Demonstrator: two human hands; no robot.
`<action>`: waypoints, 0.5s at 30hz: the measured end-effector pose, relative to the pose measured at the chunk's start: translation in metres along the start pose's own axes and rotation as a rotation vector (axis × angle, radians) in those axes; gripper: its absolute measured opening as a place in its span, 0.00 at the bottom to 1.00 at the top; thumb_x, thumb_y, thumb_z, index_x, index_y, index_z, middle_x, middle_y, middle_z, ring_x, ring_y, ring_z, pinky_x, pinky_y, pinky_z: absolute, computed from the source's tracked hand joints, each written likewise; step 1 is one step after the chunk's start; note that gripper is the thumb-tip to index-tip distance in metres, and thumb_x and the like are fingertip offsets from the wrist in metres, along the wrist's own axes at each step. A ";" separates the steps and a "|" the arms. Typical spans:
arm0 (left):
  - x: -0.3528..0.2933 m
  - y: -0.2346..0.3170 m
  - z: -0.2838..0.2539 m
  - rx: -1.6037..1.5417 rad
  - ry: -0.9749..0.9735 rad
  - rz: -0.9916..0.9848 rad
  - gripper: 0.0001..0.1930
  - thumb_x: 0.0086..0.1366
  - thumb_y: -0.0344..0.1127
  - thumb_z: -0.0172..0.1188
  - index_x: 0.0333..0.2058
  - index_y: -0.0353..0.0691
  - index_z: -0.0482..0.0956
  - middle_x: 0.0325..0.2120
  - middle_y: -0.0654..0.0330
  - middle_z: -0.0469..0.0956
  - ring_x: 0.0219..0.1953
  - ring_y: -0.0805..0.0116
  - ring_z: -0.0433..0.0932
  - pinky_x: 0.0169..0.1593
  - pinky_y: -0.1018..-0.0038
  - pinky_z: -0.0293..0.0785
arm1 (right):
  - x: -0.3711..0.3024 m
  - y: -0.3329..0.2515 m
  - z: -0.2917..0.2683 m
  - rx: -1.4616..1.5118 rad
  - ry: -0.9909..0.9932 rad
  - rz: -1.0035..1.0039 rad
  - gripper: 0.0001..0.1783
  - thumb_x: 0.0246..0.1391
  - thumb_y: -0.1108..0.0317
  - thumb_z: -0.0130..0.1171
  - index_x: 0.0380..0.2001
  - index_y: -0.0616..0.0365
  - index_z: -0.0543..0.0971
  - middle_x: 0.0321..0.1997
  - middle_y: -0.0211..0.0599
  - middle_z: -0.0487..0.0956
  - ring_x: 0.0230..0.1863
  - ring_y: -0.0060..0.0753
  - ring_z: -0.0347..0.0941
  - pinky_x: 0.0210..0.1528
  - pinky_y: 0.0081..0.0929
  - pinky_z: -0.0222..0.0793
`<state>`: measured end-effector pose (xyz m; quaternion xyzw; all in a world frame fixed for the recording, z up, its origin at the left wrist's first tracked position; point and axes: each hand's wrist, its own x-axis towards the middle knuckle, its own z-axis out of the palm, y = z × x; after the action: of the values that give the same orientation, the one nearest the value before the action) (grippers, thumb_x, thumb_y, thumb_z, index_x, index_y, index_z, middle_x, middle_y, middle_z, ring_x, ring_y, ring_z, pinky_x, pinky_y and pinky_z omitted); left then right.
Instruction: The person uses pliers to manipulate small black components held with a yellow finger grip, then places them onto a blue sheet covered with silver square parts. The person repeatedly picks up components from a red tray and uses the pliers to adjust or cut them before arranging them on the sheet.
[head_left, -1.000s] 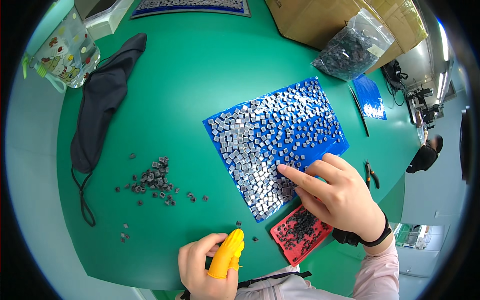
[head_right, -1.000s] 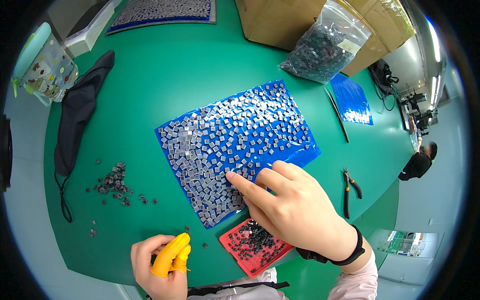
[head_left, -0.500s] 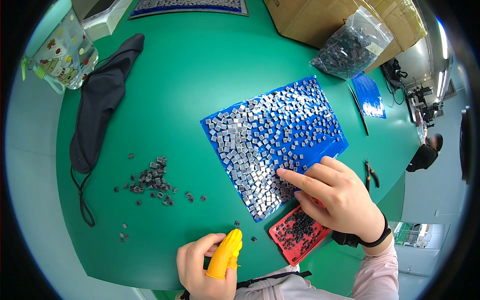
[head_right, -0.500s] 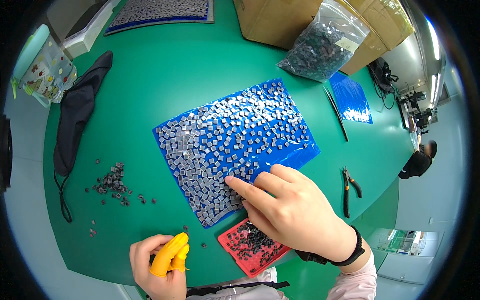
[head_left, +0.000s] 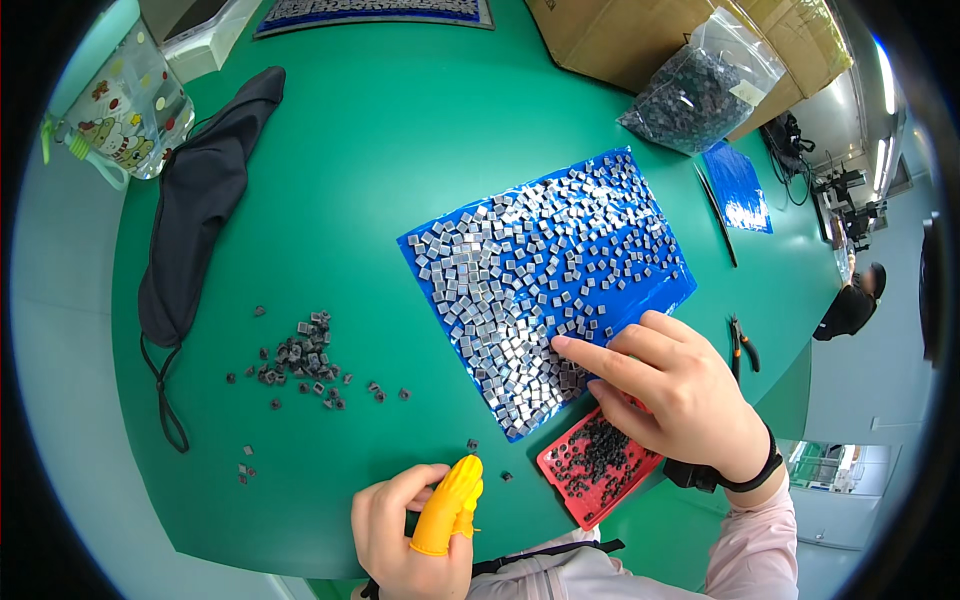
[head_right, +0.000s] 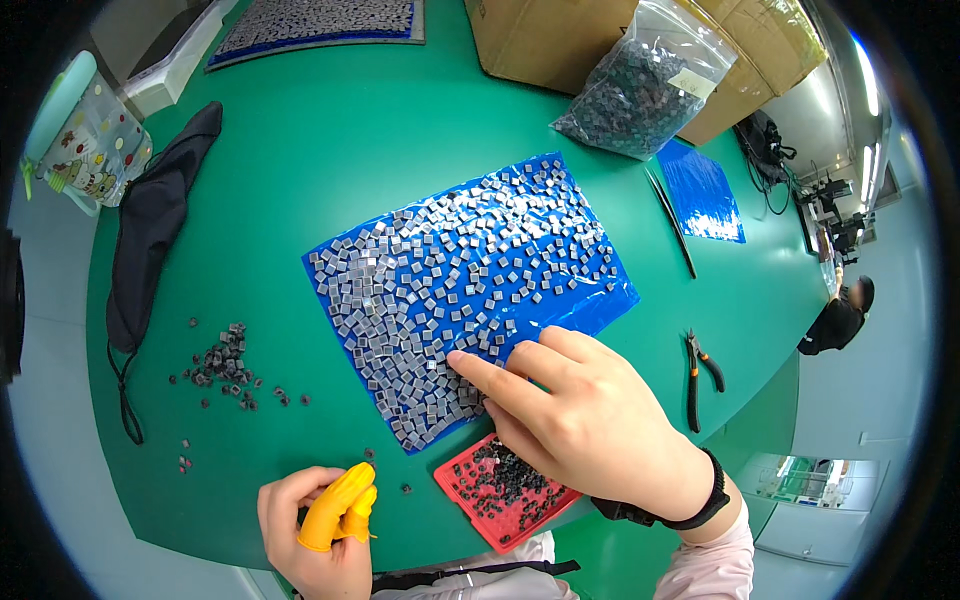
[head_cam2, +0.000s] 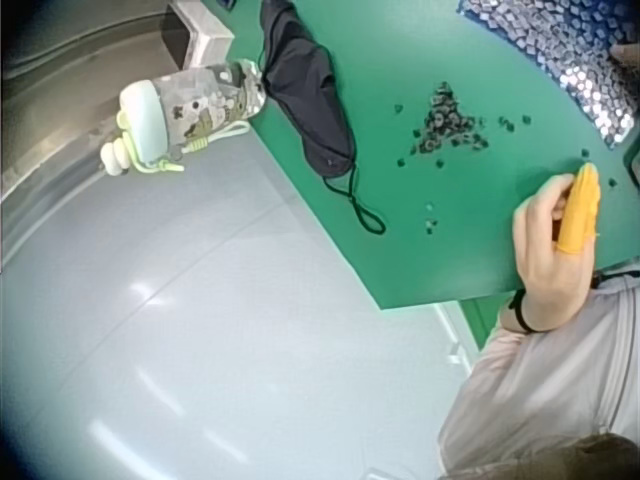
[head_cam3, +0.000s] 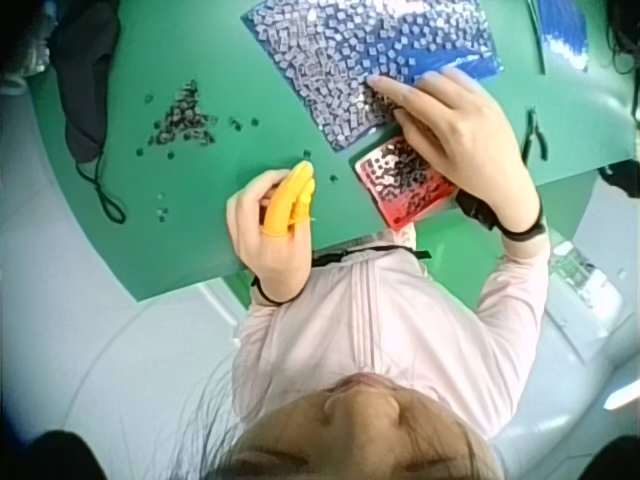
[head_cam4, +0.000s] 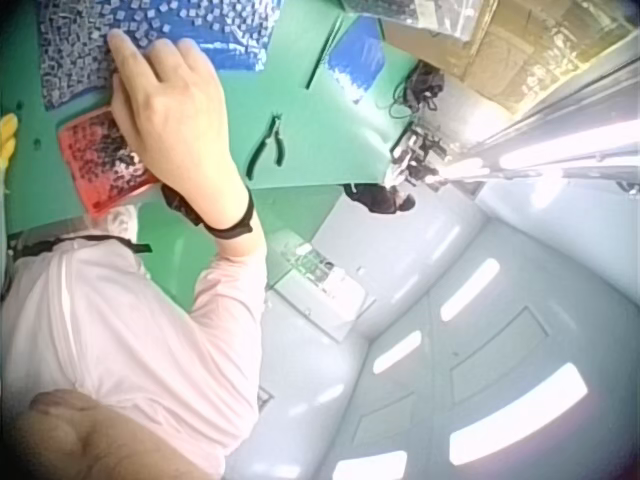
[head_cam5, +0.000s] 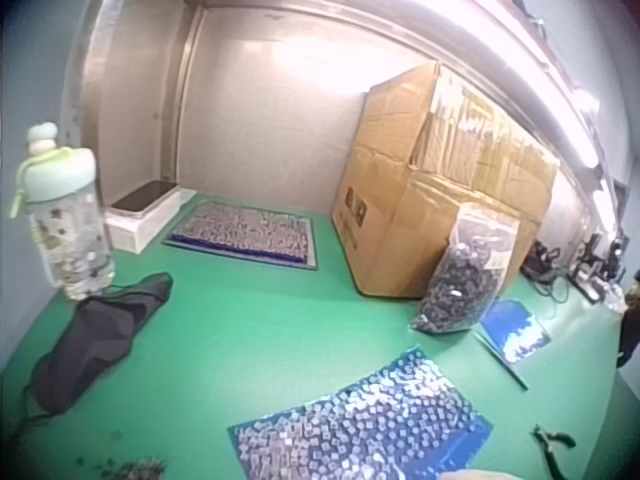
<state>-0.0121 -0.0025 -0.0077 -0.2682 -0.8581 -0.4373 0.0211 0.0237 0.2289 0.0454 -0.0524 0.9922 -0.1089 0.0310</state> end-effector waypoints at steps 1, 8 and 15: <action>0.000 0.000 0.000 0.000 0.002 0.000 0.11 0.52 0.27 0.70 0.36 0.39 0.85 0.37 0.65 0.78 0.35 0.65 0.73 0.36 0.72 0.70 | 0.000 0.000 0.000 -0.001 0.000 -0.002 0.25 0.46 0.73 0.64 0.52 0.57 0.79 0.25 0.31 0.69 0.29 0.33 0.68 0.33 0.29 0.68; 0.000 0.000 0.000 0.006 -0.003 -0.005 0.10 0.53 0.28 0.70 0.36 0.40 0.86 0.37 0.65 0.78 0.35 0.65 0.73 0.36 0.72 0.70 | -0.003 0.000 -0.002 -0.017 0.007 -0.003 0.26 0.45 0.72 0.65 0.52 0.54 0.79 0.26 0.30 0.69 0.29 0.32 0.67 0.34 0.27 0.68; 0.000 0.000 0.000 -0.003 -0.007 -0.007 0.10 0.52 0.28 0.71 0.36 0.39 0.86 0.37 0.65 0.78 0.35 0.65 0.73 0.36 0.72 0.70 | -0.008 0.000 -0.004 -0.062 -0.008 0.000 0.28 0.43 0.70 0.66 0.52 0.50 0.80 0.29 0.28 0.70 0.30 0.31 0.67 0.34 0.27 0.68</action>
<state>-0.0117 -0.0024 -0.0077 -0.2667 -0.8584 -0.4379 0.0163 0.0315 0.2305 0.0494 -0.0536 0.9950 -0.0778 0.0334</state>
